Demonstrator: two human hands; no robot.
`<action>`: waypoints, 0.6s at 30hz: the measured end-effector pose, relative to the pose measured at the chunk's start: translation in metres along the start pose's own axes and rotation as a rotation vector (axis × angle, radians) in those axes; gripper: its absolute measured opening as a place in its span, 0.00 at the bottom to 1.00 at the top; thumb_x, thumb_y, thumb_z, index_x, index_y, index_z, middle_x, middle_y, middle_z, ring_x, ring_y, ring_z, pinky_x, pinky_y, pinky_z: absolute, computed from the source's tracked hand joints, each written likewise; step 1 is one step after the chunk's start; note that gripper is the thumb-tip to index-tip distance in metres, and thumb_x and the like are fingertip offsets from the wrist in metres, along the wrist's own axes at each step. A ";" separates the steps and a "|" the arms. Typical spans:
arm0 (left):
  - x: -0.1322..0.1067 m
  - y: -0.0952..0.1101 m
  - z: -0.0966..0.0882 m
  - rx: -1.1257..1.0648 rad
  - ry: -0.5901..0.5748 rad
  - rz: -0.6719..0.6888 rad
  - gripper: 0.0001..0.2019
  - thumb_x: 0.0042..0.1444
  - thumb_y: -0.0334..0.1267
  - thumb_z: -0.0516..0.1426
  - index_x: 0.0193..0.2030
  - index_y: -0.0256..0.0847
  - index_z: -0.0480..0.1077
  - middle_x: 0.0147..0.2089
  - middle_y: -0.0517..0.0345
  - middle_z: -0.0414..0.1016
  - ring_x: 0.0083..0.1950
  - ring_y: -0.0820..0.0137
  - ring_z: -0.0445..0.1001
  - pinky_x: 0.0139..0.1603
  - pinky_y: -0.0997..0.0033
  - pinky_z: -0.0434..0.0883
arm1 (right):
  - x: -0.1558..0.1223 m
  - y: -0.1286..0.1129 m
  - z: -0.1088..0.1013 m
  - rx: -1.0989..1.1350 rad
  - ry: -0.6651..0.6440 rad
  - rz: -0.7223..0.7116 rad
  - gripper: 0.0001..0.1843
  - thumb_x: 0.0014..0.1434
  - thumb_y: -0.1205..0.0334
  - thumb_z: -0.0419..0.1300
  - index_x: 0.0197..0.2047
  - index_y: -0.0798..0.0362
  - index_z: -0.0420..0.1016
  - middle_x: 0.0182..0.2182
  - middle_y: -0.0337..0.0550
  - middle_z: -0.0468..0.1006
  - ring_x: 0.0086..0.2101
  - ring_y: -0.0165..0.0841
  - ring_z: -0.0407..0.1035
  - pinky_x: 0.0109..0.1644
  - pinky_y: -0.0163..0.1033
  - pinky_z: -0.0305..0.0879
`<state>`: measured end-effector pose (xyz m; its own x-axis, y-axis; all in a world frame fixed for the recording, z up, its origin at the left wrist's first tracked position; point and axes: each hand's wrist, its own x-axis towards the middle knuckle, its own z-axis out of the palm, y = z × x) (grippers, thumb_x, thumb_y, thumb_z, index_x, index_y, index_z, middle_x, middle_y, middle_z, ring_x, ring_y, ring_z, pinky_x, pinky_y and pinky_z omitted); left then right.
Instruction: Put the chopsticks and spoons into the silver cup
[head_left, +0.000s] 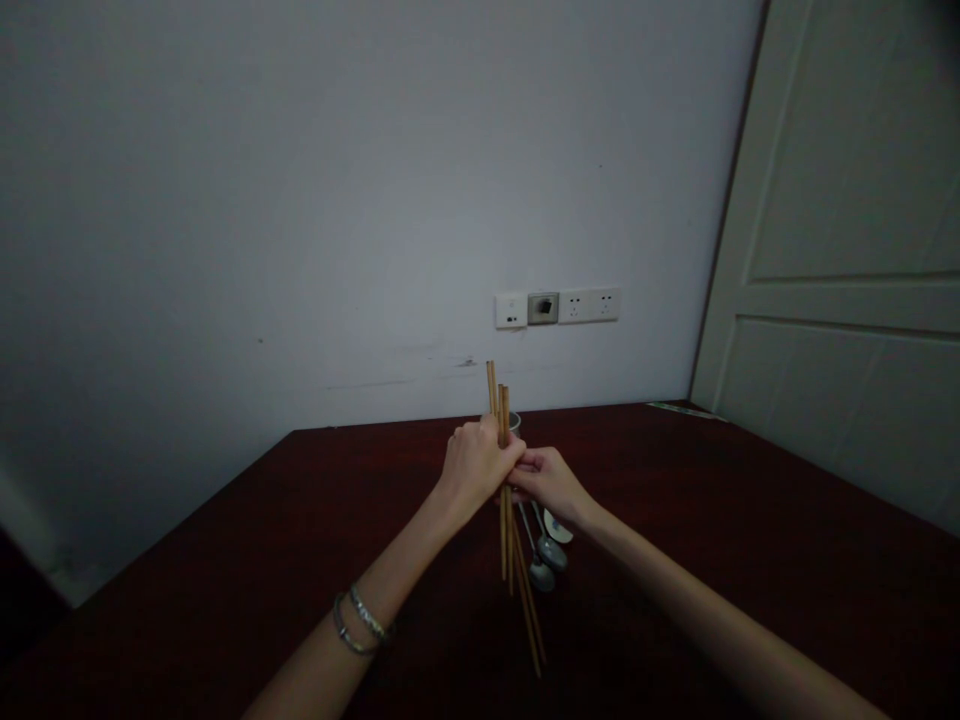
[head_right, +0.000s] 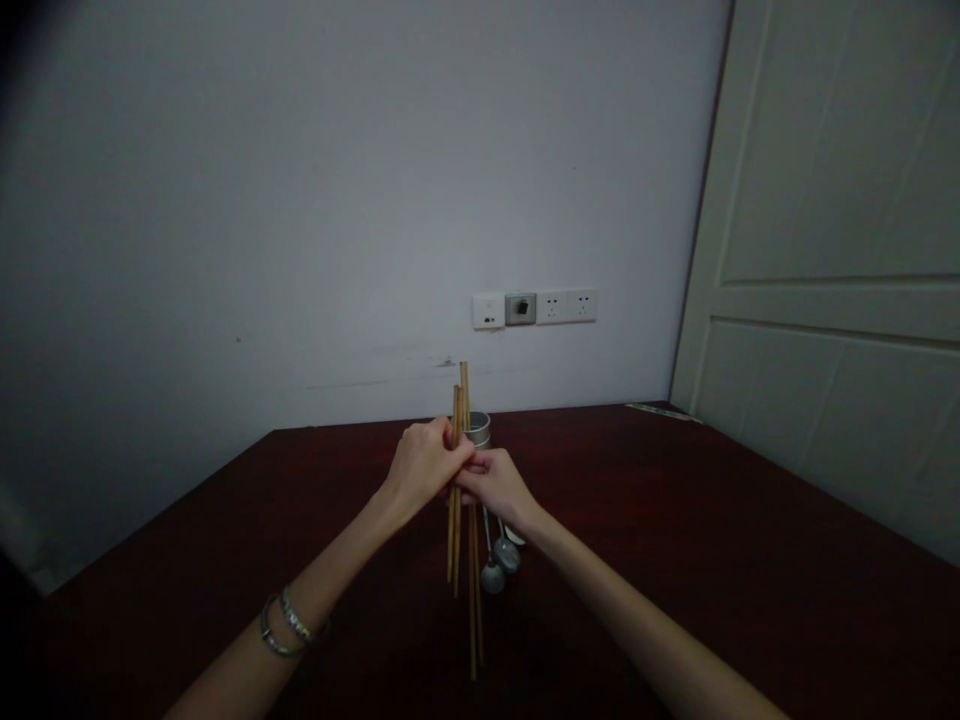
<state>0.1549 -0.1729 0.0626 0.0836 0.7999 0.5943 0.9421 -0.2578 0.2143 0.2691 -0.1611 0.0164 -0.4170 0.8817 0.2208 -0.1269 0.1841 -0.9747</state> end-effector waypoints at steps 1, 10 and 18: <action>0.000 0.000 0.001 -0.005 0.002 0.000 0.11 0.49 0.41 0.51 0.31 0.36 0.69 0.25 0.54 0.70 0.28 0.67 0.69 0.29 0.71 0.61 | 0.000 0.001 -0.001 0.003 -0.003 0.004 0.21 0.39 0.49 0.63 0.30 0.60 0.75 0.21 0.42 0.76 0.22 0.31 0.70 0.31 0.38 0.68; -0.001 0.000 0.003 -0.298 0.008 0.062 0.09 0.48 0.41 0.54 0.27 0.37 0.67 0.22 0.60 0.67 0.23 0.74 0.65 0.26 0.75 0.60 | -0.014 -0.005 -0.008 0.129 -0.052 0.046 0.21 0.40 0.52 0.64 0.33 0.60 0.75 0.26 0.46 0.77 0.28 0.34 0.72 0.38 0.43 0.68; 0.010 -0.013 -0.007 -1.079 -0.168 0.028 0.26 0.47 0.39 0.57 0.53 0.36 0.59 0.31 0.56 0.74 0.31 0.72 0.73 0.34 0.73 0.68 | -0.022 -0.008 -0.011 0.197 -0.150 0.108 0.20 0.42 0.58 0.65 0.38 0.61 0.72 0.31 0.50 0.77 0.30 0.35 0.73 0.37 0.44 0.70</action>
<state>0.1414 -0.1654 0.0716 0.2208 0.8292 0.5135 0.1654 -0.5507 0.8181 0.2896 -0.1775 0.0192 -0.5646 0.8146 0.1327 -0.2407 -0.0087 -0.9706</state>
